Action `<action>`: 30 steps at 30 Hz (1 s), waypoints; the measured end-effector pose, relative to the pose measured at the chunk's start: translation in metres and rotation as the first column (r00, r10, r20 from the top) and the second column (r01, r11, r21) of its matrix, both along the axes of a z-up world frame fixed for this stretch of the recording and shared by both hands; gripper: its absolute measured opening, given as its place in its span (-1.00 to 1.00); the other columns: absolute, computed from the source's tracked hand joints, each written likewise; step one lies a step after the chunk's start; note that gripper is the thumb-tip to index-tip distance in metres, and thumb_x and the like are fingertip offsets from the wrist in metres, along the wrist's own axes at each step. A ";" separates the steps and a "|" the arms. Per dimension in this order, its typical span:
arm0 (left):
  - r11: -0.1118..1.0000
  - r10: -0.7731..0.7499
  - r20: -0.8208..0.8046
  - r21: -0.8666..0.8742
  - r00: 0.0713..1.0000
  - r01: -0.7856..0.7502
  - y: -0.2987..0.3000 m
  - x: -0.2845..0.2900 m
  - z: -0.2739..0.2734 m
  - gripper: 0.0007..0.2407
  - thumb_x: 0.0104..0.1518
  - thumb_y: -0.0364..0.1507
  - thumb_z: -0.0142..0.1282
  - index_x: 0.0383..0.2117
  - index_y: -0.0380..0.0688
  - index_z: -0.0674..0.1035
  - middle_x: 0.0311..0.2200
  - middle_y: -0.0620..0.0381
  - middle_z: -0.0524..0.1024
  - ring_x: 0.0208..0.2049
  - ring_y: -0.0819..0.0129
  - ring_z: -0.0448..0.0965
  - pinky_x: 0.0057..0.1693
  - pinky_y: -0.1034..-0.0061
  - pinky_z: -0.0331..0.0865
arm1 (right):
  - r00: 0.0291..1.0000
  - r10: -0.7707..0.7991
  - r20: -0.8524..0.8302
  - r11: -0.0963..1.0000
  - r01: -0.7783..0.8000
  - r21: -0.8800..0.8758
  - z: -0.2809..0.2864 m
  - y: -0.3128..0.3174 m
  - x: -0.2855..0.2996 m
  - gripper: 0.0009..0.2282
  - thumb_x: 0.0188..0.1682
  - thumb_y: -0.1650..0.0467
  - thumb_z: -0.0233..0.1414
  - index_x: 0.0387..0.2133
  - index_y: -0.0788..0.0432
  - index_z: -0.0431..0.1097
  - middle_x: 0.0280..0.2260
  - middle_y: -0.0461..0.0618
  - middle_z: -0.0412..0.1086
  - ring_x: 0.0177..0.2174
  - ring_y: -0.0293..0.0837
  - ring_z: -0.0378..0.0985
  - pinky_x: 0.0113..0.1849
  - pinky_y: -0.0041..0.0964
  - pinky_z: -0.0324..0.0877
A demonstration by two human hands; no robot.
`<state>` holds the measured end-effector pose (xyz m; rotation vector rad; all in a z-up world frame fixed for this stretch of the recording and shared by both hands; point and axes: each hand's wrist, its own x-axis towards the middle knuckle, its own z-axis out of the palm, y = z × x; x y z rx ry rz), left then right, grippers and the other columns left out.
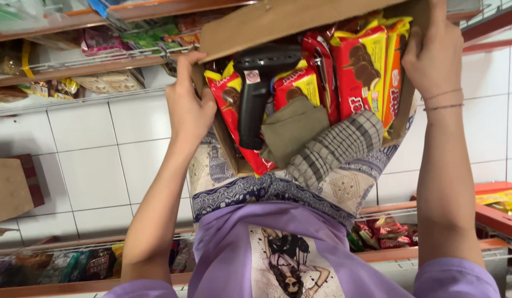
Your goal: The person cleans the front edges of store shelves using a cloth and a spray bottle. They repeatedly wipe the orange shelf trim, occasionally spray the surface, and move a cardboard box and other items to access different sections.
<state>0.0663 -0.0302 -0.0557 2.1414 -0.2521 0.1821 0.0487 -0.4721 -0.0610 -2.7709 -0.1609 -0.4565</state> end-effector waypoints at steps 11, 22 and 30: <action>0.994 -0.100 0.155 0.056 0.983 0.092 -0.025 0.043 0.013 -0.53 -0.02 -0.76 -0.04 0.06 -0.07 0.46 -0.50 -0.16 0.52 -0.54 0.05 0.56 -0.34 0.34 0.39 | 0.998 -0.069 -0.007 0.989 0.070 0.133 0.022 -0.001 -0.015 -0.44 0.06 0.67 -0.04 0.34 0.18 0.01 -0.29 0.37 0.42 -0.33 0.36 0.50 -0.28 0.11 0.36; 0.992 -0.087 0.030 0.097 0.996 0.084 -0.034 0.056 0.025 -0.49 -0.07 -0.74 -0.02 0.09 -0.04 0.50 -0.63 -0.20 0.46 -0.65 -0.03 0.52 -0.35 0.26 0.38 | 0.996 -0.086 -0.005 0.992 0.086 0.097 0.015 -0.008 -0.012 -0.34 0.00 0.67 -0.05 0.44 0.16 0.01 -0.22 0.41 0.44 -0.30 0.37 0.50 -0.24 0.13 0.38; 0.987 -0.130 0.158 0.118 0.979 0.112 -0.036 0.050 0.019 -0.50 -0.08 -0.74 -0.04 0.07 -0.09 0.49 -0.53 -0.24 0.52 -0.47 -0.15 0.61 -0.23 0.12 0.45 | 0.999 -0.026 -0.026 0.981 0.030 0.193 0.020 -0.005 -0.010 -0.46 -0.02 0.68 -0.12 0.28 0.16 0.12 -0.13 0.43 0.45 -0.18 0.42 0.50 -0.20 0.14 0.38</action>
